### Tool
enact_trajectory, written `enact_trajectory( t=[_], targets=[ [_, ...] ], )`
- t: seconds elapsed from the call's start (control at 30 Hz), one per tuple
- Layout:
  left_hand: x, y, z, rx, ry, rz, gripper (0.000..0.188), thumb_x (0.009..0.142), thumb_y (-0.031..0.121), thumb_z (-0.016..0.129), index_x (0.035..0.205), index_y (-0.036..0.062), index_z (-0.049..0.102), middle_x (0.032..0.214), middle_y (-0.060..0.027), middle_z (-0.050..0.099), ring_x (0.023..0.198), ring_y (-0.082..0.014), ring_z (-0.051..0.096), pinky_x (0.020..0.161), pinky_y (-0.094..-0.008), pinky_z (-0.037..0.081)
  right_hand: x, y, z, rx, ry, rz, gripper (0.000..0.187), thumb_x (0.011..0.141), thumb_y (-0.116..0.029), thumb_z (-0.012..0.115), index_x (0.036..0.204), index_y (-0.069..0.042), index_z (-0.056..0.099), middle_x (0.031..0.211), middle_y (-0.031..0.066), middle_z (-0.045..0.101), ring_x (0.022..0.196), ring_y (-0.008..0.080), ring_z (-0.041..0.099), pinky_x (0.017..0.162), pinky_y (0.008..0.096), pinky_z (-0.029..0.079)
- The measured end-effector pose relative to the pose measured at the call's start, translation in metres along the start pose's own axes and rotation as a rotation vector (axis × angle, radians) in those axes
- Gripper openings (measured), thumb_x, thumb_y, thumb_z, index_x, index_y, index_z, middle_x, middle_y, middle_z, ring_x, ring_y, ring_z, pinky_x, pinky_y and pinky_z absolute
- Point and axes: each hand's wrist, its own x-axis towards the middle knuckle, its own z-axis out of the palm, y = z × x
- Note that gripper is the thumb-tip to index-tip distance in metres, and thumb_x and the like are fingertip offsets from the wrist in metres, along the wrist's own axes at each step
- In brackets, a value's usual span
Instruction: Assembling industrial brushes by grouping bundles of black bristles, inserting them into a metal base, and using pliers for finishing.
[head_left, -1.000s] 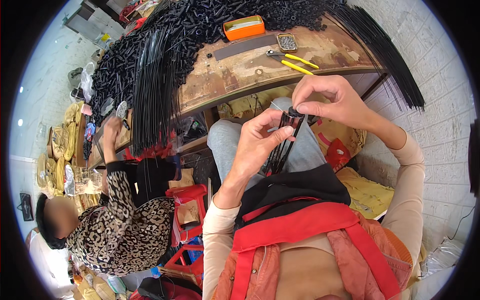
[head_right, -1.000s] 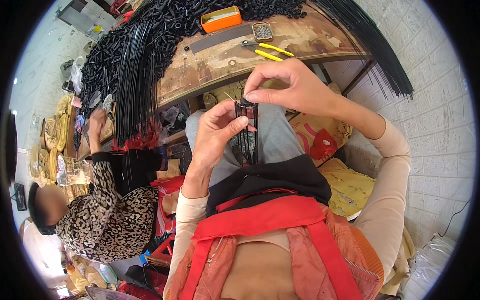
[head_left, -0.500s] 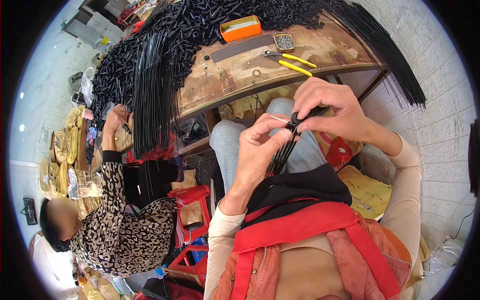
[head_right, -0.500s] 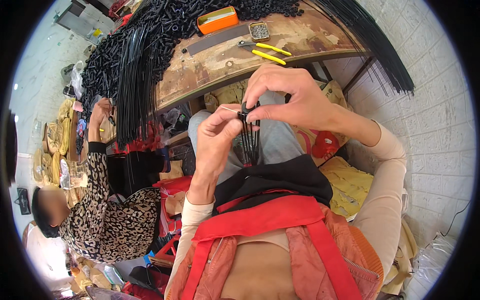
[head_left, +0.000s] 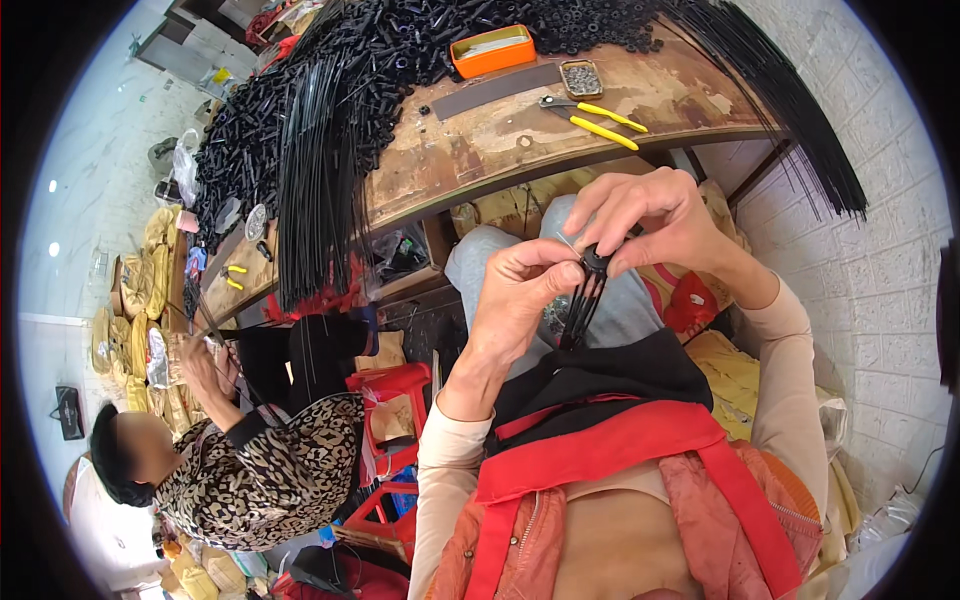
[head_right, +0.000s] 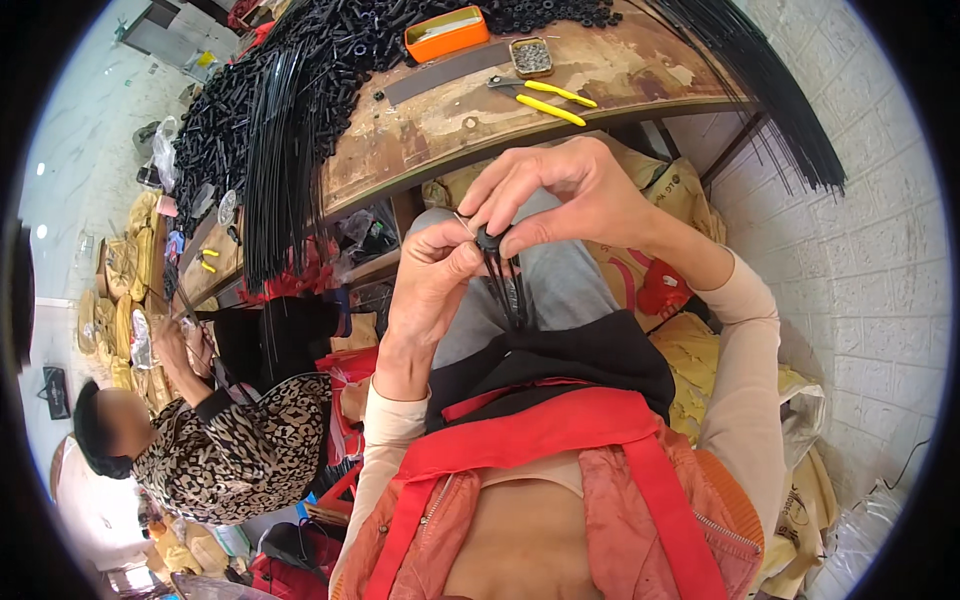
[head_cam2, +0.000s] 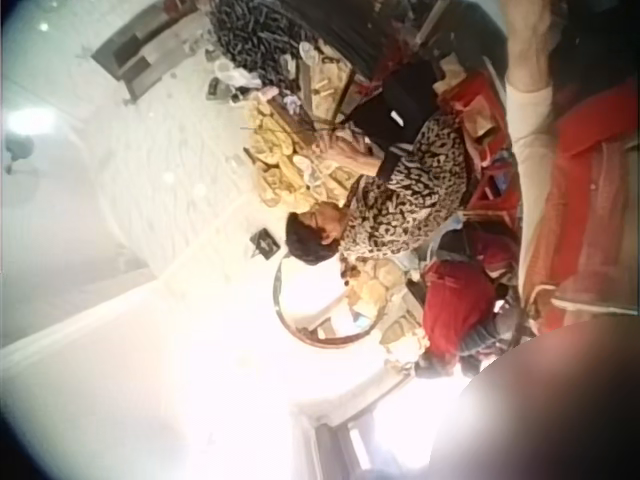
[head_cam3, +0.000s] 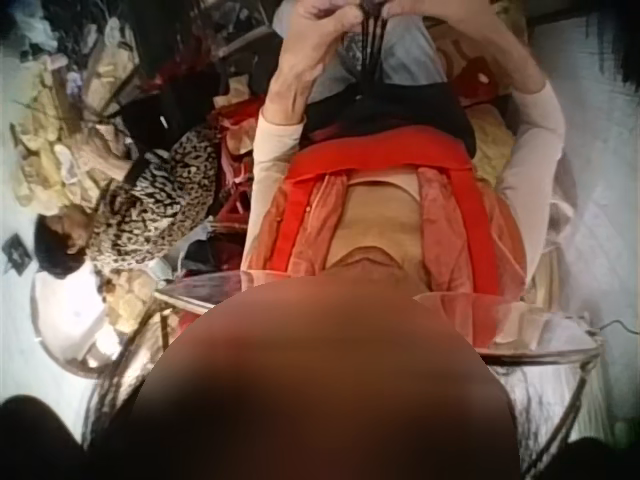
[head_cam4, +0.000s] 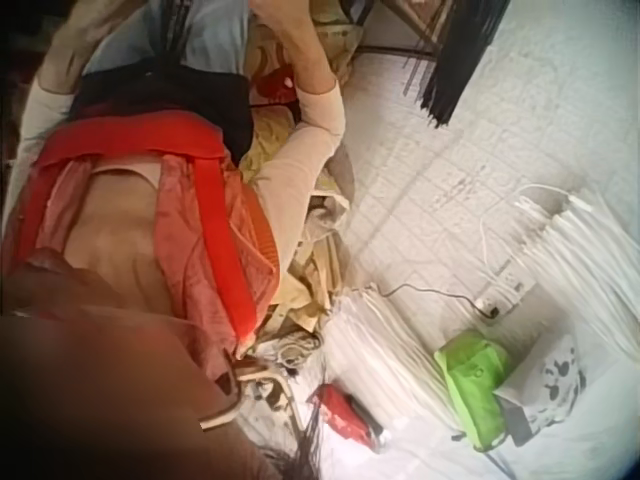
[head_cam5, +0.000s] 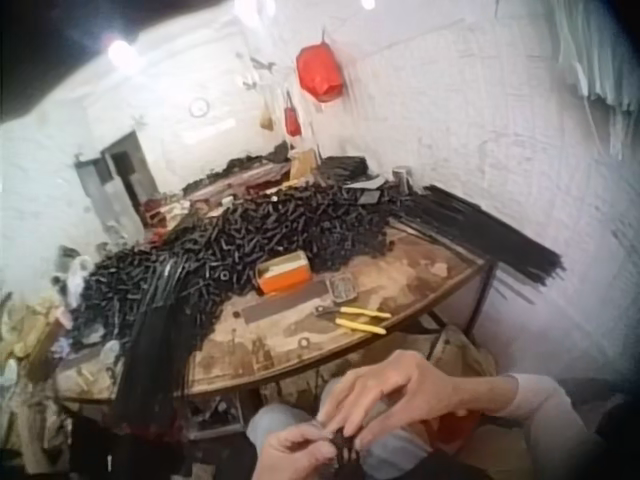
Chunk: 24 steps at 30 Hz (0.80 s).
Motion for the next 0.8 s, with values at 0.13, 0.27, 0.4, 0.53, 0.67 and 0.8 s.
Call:
enact_trajectory(
  t=[0.13, 0.27, 0.4, 0.53, 0.67, 0.8],
  targets=[
    [-0.002, 0.002, -0.001, -0.085, 0.026, -0.043, 0.012, 0.087, 0.010, 0.072, 0.093, -0.0003, 0.068, 0.085, -0.0087, 0.070, 0.077, -0.0146, 0.067, 0.070, -0.0266, 0.054, 0.002, 0.016, 0.010, 0.015, 0.037, -0.091, 0.019, 0.068, 0.000, 0.083, 0.083, -0.001, 0.072, 0.089, 0.0128, 0.072, 0.099, 0.0301, 0.066, 0.088, 0.0382, 0.050],
    [0.002, 0.007, 0.004, 0.085, 0.262, 0.033, 0.013, 0.091, 0.008, 0.067, 0.098, -0.0020, 0.065, 0.086, -0.0074, 0.069, 0.076, -0.0123, 0.065, 0.072, -0.0266, 0.054, 0.008, 0.028, 0.028, 0.017, 0.251, -0.075, 0.020, 0.070, 0.006, 0.078, 0.088, 0.000, 0.071, 0.100, 0.0148, 0.070, 0.103, 0.0293, 0.063, 0.089, 0.0367, 0.049],
    [-0.009, 0.000, 0.018, 0.799, 0.515, 0.523, 0.023, 0.084, -0.003, 0.070, 0.105, -0.0033, 0.059, 0.087, -0.0036, 0.065, 0.079, -0.0099, 0.064, 0.075, -0.0248, 0.053, 0.020, 0.036, 0.047, -0.306, 0.278, -0.201, 0.026, 0.072, 0.010, 0.074, 0.096, 0.000, 0.068, 0.104, 0.0126, 0.065, 0.112, 0.0274, 0.058, 0.091, 0.0372, 0.049],
    [-0.018, 0.030, -0.002, 0.528, 0.414, 0.336, 0.030, 0.078, -0.004, 0.077, 0.102, -0.0001, 0.060, 0.094, -0.0043, 0.065, 0.083, -0.0097, 0.064, 0.075, -0.0237, 0.053, 0.034, 0.033, 0.074, 0.610, 0.511, 0.135, 0.024, 0.078, 0.003, 0.073, 0.101, 0.001, 0.068, 0.106, 0.0094, 0.064, 0.115, 0.0250, 0.055, 0.086, 0.0378, 0.051],
    [-0.010, 0.042, -0.012, 0.441, 0.447, 0.396, 0.049, 0.075, -0.005, 0.078, 0.118, 0.0031, 0.055, 0.087, -0.0006, 0.063, 0.081, -0.0072, 0.060, 0.074, -0.0213, 0.050, -0.014, 0.093, 0.058, 0.007, 0.056, 0.509, 0.014, 0.081, 0.000, 0.073, 0.095, 0.001, 0.071, 0.093, 0.0060, 0.069, 0.092, 0.0117, 0.063, 0.075, 0.0265, 0.052],
    [-0.008, 0.040, -0.034, 0.484, 0.387, 0.409, 0.052, 0.073, -0.004, 0.080, 0.118, 0.0051, 0.056, 0.082, 0.0023, 0.056, 0.071, -0.0038, 0.050, 0.064, -0.0187, 0.043, -0.011, 0.081, 0.077, 0.175, 0.171, 0.563, 0.011, 0.083, -0.003, 0.073, 0.092, 0.003, 0.070, 0.083, 0.0019, 0.068, 0.078, 0.0062, 0.061, 0.072, 0.0209, 0.048]
  ],
)
